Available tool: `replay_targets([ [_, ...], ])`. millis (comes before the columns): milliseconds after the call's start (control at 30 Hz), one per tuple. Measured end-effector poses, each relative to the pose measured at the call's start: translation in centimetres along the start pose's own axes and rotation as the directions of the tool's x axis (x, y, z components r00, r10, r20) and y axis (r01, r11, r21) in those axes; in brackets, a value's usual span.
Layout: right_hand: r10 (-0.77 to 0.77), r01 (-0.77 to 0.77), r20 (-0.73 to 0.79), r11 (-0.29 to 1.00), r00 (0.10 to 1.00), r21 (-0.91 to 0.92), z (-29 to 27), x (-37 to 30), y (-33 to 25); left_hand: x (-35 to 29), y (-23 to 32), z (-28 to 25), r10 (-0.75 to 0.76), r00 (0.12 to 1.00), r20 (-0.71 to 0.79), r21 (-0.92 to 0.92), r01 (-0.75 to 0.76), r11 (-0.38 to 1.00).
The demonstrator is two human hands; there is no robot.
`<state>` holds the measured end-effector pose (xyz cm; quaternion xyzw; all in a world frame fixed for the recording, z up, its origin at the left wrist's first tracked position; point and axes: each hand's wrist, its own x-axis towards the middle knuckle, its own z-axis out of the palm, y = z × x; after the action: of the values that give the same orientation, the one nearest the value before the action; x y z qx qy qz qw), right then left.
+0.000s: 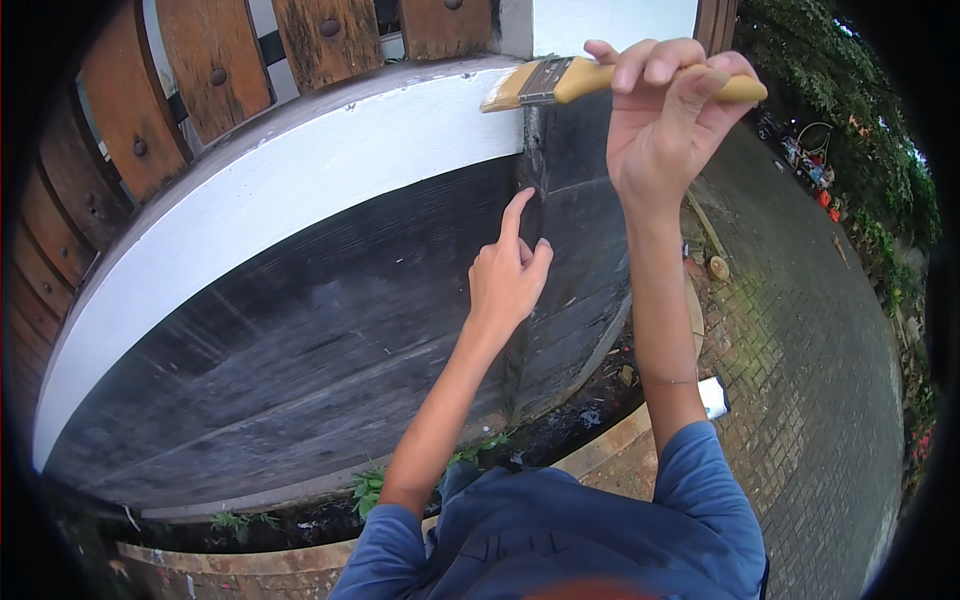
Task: Painting the top white edge of an outdoor wall using a brush.
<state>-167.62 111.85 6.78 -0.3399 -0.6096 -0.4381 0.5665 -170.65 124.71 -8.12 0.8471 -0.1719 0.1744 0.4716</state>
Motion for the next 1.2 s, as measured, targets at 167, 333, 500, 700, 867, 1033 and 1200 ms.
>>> replay_targets([
  [167,-0.245,0.204,-0.114,0.936,0.963,-0.287,3.7,-6.1,-1.1,-5.5,-4.9,1.5,-0.167,0.985,0.045,-0.073,0.17,0.983],
  [333,-0.288,0.195,-0.237,0.916,0.928,-0.351,4.9,-7.9,0.7,-11.7,-11.9,1.0,-0.382,0.924,0.034,-0.072,0.383,0.921],
  [500,-0.433,0.244,-0.339,0.845,0.835,-0.476,4.2,-9.6,3.3,-18.8,-17.3,-0.7,-0.531,0.847,-0.018,-0.054,0.53,0.846],
  [700,-0.209,0.017,-0.395,0.899,0.894,-0.437,5.1,-13.3,3.3,-27.0,-22.4,-3.1,-0.722,0.683,-0.11,-0.079,0.718,0.691],
  [867,-0.303,0.084,-0.356,0.852,0.884,-0.517,5.1,-15.3,4.2,-28.3,-22.5,-3.0,-0.736,0.661,-0.148,-0.064,0.736,0.674],
  [1033,-0.281,0.078,-0.274,0.816,0.92,-0.573,6.3,-16.3,3.7,-27.1,-21.5,-2.2,-0.783,0.619,-0.059,-0.05,0.782,0.621],
  [1200,-0.328,0.122,-0.298,0.829,0.897,-0.545,6.5,-15.5,3.3,-27.7,-22.1,-1.9,-0.757,0.652,-0.037,0.009,0.758,0.652],
])
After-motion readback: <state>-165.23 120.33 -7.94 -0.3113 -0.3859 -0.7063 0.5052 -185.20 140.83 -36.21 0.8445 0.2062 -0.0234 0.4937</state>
